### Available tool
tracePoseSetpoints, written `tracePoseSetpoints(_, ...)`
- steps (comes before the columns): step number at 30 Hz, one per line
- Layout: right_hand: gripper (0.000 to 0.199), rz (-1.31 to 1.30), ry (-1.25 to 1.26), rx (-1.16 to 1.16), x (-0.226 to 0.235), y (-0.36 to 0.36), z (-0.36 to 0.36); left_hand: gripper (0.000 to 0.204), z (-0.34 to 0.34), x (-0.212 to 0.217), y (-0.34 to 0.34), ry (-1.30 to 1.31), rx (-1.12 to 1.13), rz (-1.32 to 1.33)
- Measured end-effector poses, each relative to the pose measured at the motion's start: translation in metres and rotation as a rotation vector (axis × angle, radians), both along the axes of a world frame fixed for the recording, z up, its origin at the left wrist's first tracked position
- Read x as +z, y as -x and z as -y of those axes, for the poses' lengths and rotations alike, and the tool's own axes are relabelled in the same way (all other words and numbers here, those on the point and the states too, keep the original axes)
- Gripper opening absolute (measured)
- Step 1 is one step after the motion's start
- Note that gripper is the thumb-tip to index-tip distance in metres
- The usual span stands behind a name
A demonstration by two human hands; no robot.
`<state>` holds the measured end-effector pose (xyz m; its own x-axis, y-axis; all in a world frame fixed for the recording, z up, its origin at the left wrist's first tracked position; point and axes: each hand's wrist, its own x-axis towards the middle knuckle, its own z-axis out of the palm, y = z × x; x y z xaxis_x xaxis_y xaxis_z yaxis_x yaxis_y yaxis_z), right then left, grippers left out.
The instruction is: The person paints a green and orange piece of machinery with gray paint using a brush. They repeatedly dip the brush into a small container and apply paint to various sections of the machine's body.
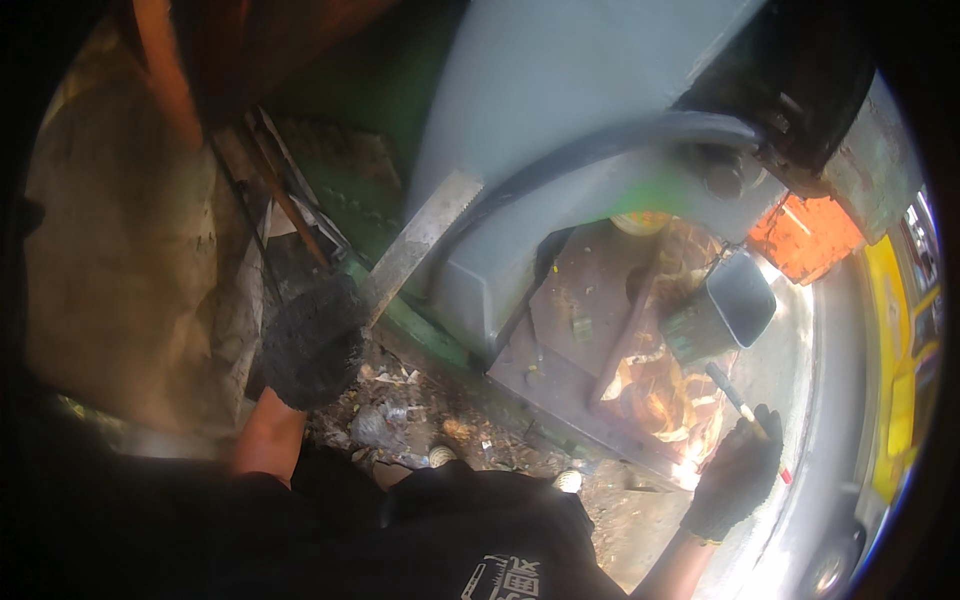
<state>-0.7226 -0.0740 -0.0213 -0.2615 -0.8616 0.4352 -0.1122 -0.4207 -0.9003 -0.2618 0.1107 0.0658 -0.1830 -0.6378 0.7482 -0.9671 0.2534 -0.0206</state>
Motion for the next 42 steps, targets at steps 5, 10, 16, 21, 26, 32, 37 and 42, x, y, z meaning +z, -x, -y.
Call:
tracePoseSetpoints(5,0.041,0.165,-0.105,0.064,0.011,-0.012,-0.001,0.040,0.005,0.003,0.003,-0.026,-0.060,-0.101)
tracePoseSetpoints(10,0.029,-0.014,0.032,-0.054,0.004,-0.018,-0.003,0.037,0.012,0.005,0.008,-0.046,-0.051,-0.092)
tracePoseSetpoints(16,0.028,-0.191,0.020,-0.083,0.004,-0.007,-0.008,0.036,0.002,0.001,0.000,-0.031,-0.025,0.057)
tracePoseSetpoints(21,0.028,-0.076,0.038,-0.051,0.004,-0.013,-0.003,0.033,-0.002,-0.004,0.006,-0.030,0.029,-0.059)
tracePoseSetpoints(26,0.030,-0.278,0.016,-0.082,0.000,-0.012,-0.004,0.032,0.011,-0.006,0.005,-0.043,-0.049,-0.104)
tracePoseSetpoints(32,0.031,-0.153,-0.015,-0.040,0.003,-0.007,-0.004,0.032,0.004,-0.006,0.001,-0.131,-0.018,-0.044)
tracePoseSetpoints(37,0.036,0.816,-0.186,0.209,0.022,-0.018,-0.003,0.039,-0.006,0.000,0.000,0.033,0.005,0.042)
tracePoseSetpoints(42,0.037,0.549,-0.229,0.103,0.030,-0.037,-0.003,0.046,0.000,0.006,0.008,-0.017,-0.028,-0.225)
